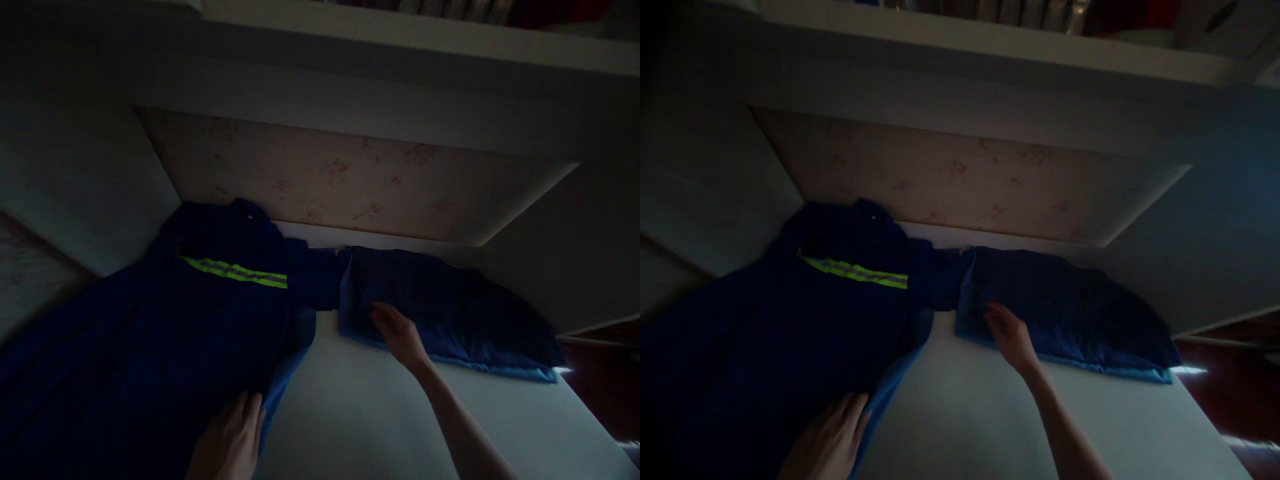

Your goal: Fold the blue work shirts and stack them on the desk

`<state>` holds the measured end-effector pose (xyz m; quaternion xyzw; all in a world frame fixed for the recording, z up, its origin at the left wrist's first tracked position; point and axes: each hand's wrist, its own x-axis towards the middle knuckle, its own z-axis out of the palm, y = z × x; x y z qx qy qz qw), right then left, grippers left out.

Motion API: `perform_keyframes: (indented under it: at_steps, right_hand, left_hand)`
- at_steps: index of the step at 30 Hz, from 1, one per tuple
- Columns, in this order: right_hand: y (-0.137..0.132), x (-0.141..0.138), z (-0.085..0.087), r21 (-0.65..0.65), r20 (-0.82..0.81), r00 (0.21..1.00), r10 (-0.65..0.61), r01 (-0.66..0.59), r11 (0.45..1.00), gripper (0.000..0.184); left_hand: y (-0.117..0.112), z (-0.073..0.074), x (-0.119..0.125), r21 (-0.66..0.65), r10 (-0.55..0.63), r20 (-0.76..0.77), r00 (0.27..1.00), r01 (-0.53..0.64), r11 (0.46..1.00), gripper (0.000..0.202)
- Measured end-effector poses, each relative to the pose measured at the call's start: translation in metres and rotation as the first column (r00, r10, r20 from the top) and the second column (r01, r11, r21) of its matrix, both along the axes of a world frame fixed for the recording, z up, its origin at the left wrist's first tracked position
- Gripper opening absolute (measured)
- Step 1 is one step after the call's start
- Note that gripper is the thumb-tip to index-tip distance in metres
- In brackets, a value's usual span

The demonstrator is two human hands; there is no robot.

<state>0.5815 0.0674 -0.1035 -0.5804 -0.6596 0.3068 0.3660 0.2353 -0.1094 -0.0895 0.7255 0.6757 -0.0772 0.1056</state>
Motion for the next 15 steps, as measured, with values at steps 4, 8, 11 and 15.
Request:
perform_keyframes:
  at_steps: [4,8,11,15]
  right_hand:
    - [-0.01,-0.1,0.006,-0.21,-0.388,0.896,0.215,-0.313,0.926,0.043]
    - [-0.006,-0.161,-0.003,-0.325,-0.546,0.803,0.24,-0.467,0.822,0.045]
    - [-0.006,-0.185,-0.019,-0.414,-0.532,0.805,0.261,-0.516,0.75,0.038]
    - [-0.01,-0.196,-0.038,-0.403,-0.433,0.868,0.244,-0.428,0.809,0.03]
  left_hand:
    - [-0.007,0.011,-0.006,-0.045,0.008,0.123,0.992,-0.003,0.999,0.046]
    - [-0.03,-0.013,-0.024,0.075,-0.051,0.043,0.998,0.048,0.996,0.041]
    - [-0.043,-0.031,-0.031,0.202,-0.058,-0.014,0.998,0.059,0.978,0.041]
    - [-0.047,-0.036,-0.035,0.209,-0.02,0.059,0.998,0.007,0.978,0.035]
